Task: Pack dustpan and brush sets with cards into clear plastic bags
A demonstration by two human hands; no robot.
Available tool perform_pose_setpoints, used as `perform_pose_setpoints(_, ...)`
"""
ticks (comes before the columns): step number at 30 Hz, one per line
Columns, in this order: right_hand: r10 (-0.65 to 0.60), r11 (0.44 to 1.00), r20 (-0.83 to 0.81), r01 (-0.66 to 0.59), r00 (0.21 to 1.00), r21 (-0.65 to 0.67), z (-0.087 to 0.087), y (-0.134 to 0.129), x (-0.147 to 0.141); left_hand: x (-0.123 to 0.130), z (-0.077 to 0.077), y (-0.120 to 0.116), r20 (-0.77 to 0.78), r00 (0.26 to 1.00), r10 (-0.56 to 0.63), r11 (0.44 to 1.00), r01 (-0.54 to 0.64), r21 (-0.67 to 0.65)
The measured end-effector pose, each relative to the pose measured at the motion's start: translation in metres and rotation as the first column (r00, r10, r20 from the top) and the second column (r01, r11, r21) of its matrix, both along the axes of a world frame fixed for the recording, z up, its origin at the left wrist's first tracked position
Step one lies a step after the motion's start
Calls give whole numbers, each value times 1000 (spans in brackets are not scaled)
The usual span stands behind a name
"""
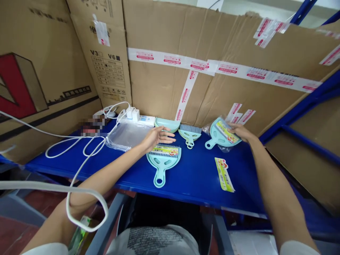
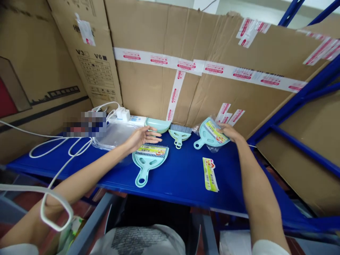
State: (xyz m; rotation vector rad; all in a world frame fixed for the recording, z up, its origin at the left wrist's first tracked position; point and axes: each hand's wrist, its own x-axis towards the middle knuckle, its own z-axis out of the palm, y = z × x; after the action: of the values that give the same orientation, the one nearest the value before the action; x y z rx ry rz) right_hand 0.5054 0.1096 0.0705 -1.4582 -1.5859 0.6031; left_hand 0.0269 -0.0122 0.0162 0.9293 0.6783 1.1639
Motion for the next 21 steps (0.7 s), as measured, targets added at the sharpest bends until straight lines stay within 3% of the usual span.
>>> perform_pose_setpoints(7, 163, 986, 311, -144, 936, -82, -33, 34, -24, 4, -2, -2, -63, 998, 1, 998, 3, 60)
perform_pose_setpoints(14, 142, 986, 532, -165, 834, -6, -62, 42, -29, 6, -10, -3, -125, 992, -4, 998, 11, 61)
perform_pose_setpoints(18, 96, 985, 611, -164, 786, 57, -62, 31, -38, 8, -12, -3, -151, 988, 7, 998, 3, 68)
perform_pose_setpoints(21, 93, 972, 659, -211, 746, 101, -55, 0, -49, 9, -12, -4, -161, 987, 22, 998, -11, 69)
